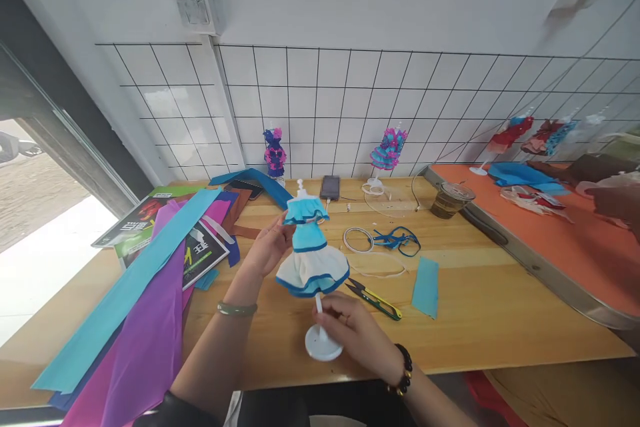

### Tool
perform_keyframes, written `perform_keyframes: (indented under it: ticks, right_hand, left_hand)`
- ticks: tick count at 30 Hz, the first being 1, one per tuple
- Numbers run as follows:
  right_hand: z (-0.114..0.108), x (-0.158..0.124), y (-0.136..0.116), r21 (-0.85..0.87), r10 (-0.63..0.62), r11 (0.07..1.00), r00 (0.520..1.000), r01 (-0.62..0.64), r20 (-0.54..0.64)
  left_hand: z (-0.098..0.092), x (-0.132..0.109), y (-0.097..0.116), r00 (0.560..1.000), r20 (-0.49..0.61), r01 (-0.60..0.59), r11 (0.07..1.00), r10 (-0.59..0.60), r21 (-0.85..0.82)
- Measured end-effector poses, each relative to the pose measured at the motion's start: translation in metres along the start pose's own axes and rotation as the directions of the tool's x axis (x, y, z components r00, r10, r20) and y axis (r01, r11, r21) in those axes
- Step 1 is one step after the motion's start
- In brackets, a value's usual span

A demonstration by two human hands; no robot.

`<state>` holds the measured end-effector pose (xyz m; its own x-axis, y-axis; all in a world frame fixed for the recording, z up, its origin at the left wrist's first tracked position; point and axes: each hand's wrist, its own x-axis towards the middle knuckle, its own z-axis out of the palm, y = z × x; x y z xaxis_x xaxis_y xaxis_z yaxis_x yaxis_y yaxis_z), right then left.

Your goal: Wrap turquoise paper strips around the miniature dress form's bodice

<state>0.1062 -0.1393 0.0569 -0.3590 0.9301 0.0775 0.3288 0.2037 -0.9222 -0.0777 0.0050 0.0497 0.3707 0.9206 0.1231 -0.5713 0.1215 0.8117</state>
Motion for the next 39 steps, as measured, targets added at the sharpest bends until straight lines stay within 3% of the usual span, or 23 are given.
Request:
perform_keyframes:
  ticks: [4, 8, 12, 21, 28, 33, 36, 39]
  right_hand:
    - [-0.012, 0.023, 0.021, -0.276, -0.072, 0.961, 0.988, 0.032, -0.137]
    - [-0.016, 0.045, 0.045, -0.467, -0.183, 0.880, 0.969, 0.087, -0.164]
    - [-0.011, 0.063, 0.061, -0.510, -0.227, 0.849, 0.967, 0.138, -0.116]
    - [0.009, 0.088, 0.070, -0.515, -0.337, 0.801, 0.941, 0.305, 0.032]
    - [0.016, 0.085, 0.076, -0.476, -0.353, 0.824, 0.936, 0.308, -0.005]
    - [0.013, 0.085, 0.073, -0.427, -0.338, 0.858, 0.940, 0.287, -0.047]
    - [0.010, 0.085, 0.072, -0.418, -0.326, 0.867, 0.943, 0.272, -0.063]
    - [0.009, 0.085, 0.072, -0.406, -0.317, 0.875, 0.946, 0.265, -0.065]
  left_hand:
    - [-0.010, -0.003, -0.008, 0.998, -0.063, -0.002, 0.998, 0.007, 0.068]
    - [-0.014, -0.005, -0.008, 0.971, -0.181, -0.138, 0.985, 0.156, 0.108]
    - [-0.016, -0.007, 0.002, 0.915, -0.254, -0.272, 0.944, 0.314, 0.187]
    - [-0.011, -0.026, 0.021, 0.856, -0.169, -0.441, 0.861, 0.489, 0.254]
    - [0.000, -0.031, 0.020, 0.887, -0.131, -0.401, 0.880, 0.442, 0.254]
    - [0.007, -0.027, 0.009, 0.935, -0.064, -0.294, 0.865, 0.348, 0.407]
    - [0.008, -0.024, 0.000, 0.952, -0.126, -0.189, 0.858, 0.280, 0.478]
    - [0.010, -0.023, -0.004, 0.946, -0.173, -0.156, 0.856, 0.272, 0.492]
